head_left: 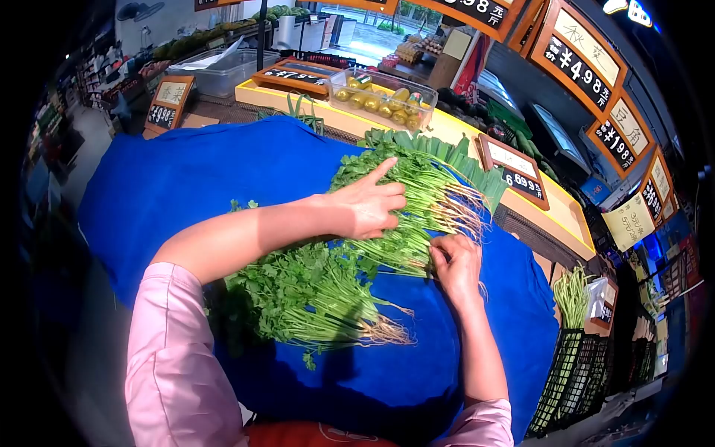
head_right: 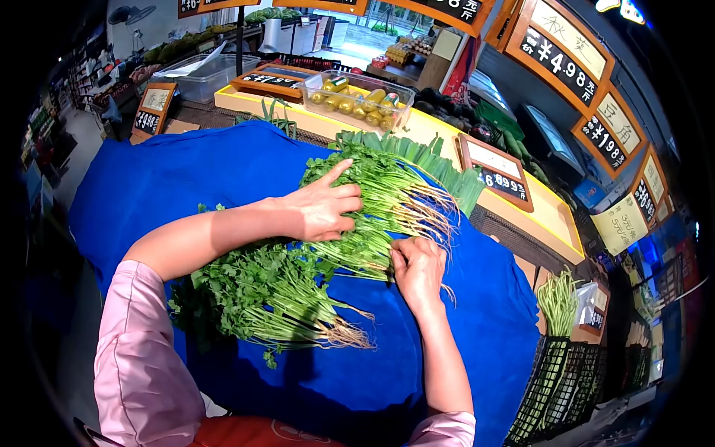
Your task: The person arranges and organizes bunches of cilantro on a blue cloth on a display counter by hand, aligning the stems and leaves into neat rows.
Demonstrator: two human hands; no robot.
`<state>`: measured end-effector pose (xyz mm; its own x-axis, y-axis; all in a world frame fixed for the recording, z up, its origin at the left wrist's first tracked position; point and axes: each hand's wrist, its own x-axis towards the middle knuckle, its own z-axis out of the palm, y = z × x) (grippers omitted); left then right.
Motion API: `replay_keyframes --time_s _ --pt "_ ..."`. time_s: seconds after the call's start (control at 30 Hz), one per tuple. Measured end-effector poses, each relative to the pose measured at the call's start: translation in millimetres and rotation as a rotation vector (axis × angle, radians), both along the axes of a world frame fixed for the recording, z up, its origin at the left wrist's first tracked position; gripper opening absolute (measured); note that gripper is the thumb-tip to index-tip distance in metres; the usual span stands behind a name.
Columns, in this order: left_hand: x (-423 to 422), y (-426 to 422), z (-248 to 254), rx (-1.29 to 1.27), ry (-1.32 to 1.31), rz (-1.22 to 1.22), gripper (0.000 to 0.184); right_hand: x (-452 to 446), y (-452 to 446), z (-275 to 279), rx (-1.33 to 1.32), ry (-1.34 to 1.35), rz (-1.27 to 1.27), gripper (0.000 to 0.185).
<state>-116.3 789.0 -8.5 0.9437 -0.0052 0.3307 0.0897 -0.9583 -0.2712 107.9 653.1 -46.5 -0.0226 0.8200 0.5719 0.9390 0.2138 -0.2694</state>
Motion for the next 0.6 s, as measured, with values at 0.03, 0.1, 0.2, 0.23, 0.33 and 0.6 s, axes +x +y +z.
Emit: replay_keyframes --time_s 0.03,0.1,0.2,0.23,0.33,0.6 --pt "1.8 3.3 -4.6 0.046 0.005 0.023 0.018 0.6 -0.4 -1.1 0.006 0.0 -0.01 0.008" --pt "4.3 14.5 -8.5 0.137 -0.052 0.098 0.019 3.4 1.2 -4.5 0.025 0.0 -0.033 0.008" --pt "5.0 29.4 -3.9 0.048 -0.109 0.182 0.022 7.4 7.3 -1.8 0.092 -0.051 -0.073 0.007" --pt "3.5 31.8 -2.5 -0.024 -0.123 0.207 0.023 10.0 8.9 -2.8 0.082 -0.054 -0.067 0.006" --pt "-5.0 46.7 -4.6 -0.198 -0.196 0.27 0.024 12.1 4.0 1.6 -0.038 0.049 0.004 0.007" --pt "-14.8 20.5 1.5 -0.152 0.028 0.262 0.026 9.9 19.7 26.3 0.23 -0.095 -0.06 0.022"
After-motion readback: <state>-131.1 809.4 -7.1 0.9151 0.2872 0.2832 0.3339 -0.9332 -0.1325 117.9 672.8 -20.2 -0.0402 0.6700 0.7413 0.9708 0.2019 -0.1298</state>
